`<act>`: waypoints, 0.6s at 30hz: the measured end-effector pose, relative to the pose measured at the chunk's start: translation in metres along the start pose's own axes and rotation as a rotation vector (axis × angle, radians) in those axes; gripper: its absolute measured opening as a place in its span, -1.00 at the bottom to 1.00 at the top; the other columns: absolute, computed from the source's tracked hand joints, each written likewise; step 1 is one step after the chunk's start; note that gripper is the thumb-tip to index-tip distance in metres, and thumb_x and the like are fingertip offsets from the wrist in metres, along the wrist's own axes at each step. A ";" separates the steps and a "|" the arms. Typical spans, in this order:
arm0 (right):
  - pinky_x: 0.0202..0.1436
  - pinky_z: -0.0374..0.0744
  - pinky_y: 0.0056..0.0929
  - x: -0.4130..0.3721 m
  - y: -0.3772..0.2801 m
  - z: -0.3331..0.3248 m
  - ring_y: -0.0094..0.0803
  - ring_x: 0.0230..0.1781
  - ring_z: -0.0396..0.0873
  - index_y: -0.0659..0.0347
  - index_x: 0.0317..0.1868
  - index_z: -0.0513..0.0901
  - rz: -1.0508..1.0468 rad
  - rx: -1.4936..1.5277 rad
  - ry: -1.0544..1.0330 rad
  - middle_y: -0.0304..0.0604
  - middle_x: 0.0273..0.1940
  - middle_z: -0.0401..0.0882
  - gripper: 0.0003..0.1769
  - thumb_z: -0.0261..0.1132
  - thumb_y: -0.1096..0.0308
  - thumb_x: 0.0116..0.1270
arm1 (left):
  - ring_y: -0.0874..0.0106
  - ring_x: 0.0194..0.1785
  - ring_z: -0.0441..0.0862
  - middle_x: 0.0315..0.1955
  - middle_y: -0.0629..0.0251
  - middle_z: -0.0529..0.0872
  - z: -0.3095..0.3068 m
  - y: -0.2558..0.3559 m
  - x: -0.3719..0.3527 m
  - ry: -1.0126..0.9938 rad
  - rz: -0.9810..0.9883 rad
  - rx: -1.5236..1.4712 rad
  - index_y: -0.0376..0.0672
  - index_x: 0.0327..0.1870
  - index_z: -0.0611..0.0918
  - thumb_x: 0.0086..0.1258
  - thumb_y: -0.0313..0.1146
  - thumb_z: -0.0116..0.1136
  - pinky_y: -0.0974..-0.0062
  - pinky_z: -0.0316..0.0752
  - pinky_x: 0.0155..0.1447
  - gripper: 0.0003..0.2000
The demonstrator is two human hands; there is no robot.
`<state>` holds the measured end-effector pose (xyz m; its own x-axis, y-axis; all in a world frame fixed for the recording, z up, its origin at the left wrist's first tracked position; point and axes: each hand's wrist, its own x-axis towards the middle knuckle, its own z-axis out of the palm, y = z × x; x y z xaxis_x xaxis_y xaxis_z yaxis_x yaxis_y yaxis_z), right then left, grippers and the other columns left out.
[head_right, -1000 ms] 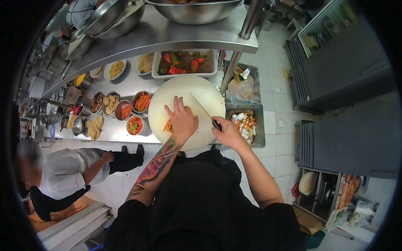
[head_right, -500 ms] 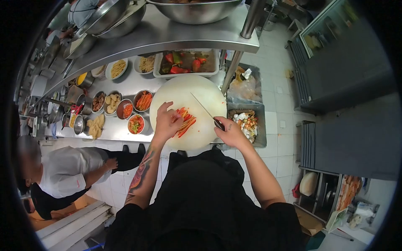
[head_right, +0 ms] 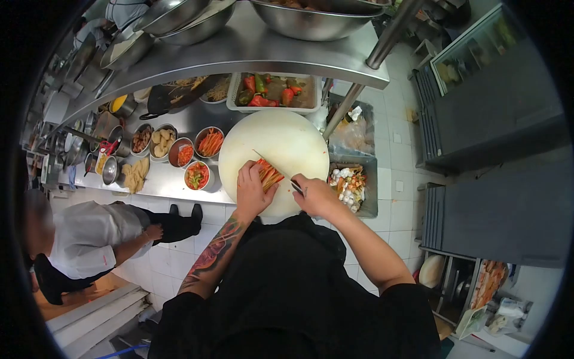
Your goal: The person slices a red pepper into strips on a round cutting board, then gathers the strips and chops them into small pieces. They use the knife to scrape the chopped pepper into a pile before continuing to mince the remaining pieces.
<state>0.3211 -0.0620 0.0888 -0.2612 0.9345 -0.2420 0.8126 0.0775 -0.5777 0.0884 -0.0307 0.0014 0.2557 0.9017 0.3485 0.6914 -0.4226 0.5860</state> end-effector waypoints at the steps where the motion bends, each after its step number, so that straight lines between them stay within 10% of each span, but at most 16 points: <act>1: 0.08 0.70 0.15 -0.002 0.000 0.002 0.25 -0.04 0.78 0.15 0.28 0.62 -0.001 -0.005 -0.004 0.18 -0.09 0.84 -0.59 0.34 0.18 0.53 | -0.18 0.43 0.45 0.35 -0.17 0.50 0.001 -0.002 -0.001 0.003 -0.004 -0.003 -0.30 0.39 0.45 0.26 -0.19 0.61 -0.08 0.38 0.49 -0.25; 18: -0.20 0.69 0.15 -0.016 -0.047 -0.028 0.19 -0.32 0.79 0.30 -0.04 0.53 -0.055 -0.377 0.008 0.15 -0.37 0.78 -0.71 0.23 0.19 0.68 | -0.01 0.18 0.60 0.07 0.06 0.63 -0.002 -0.011 0.015 0.041 0.135 -0.052 -0.21 0.00 0.59 0.37 -0.45 0.42 0.11 0.54 0.26 -0.73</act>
<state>0.3013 -0.0709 0.1413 -0.3075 0.9277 -0.2118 0.9324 0.2493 -0.2617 0.0827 -0.0131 0.0015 0.3159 0.8321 0.4558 0.6159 -0.5453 0.5686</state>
